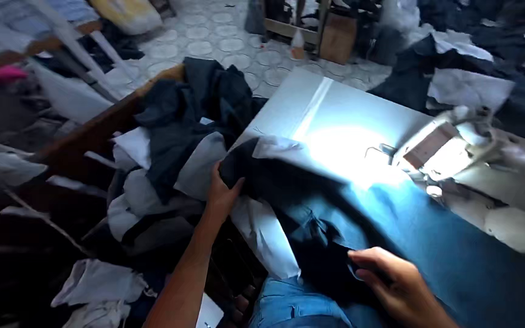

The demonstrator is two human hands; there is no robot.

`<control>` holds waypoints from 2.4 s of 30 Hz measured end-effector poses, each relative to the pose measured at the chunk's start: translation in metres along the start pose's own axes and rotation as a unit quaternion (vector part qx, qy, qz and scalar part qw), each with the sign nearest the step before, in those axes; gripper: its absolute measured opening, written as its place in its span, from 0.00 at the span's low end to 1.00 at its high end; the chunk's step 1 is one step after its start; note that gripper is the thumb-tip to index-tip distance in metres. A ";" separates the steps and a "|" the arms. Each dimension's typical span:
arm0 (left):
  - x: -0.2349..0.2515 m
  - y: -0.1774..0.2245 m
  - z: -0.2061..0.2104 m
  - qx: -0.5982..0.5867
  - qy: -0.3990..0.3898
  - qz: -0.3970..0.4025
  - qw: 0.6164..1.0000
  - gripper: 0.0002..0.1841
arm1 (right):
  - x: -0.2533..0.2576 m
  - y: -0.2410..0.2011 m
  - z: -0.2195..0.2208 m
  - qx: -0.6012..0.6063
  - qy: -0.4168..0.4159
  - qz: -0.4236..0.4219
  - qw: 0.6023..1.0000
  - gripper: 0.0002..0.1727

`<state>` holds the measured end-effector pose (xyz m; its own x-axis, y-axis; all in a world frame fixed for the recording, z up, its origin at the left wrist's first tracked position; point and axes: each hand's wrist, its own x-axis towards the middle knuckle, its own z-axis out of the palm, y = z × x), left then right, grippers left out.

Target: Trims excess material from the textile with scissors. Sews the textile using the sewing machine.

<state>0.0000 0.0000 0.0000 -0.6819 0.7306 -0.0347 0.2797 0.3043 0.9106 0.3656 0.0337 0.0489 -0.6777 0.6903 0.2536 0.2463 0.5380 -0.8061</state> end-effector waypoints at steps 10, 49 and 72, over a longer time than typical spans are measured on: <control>0.008 0.035 0.043 0.098 -0.032 0.087 0.991 0.45 | 0.107 0.060 0.080 -0.254 0.016 0.115 0.960 0.74; 0.159 0.016 0.047 0.419 -0.161 0.217 0.867 0.36 | 0.179 0.047 0.116 -0.193 -0.045 -0.041 0.979 0.23; -0.116 0.073 0.253 0.309 -0.361 0.484 0.735 0.34 | -0.104 0.111 -0.132 -0.312 0.201 0.363 0.855 0.20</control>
<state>0.2705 0.0921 -0.0337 0.5123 0.8538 0.0924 0.8036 -0.5146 0.2992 0.5547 0.0851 0.0039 0.0716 0.9948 0.0719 0.9074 -0.0350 -0.4188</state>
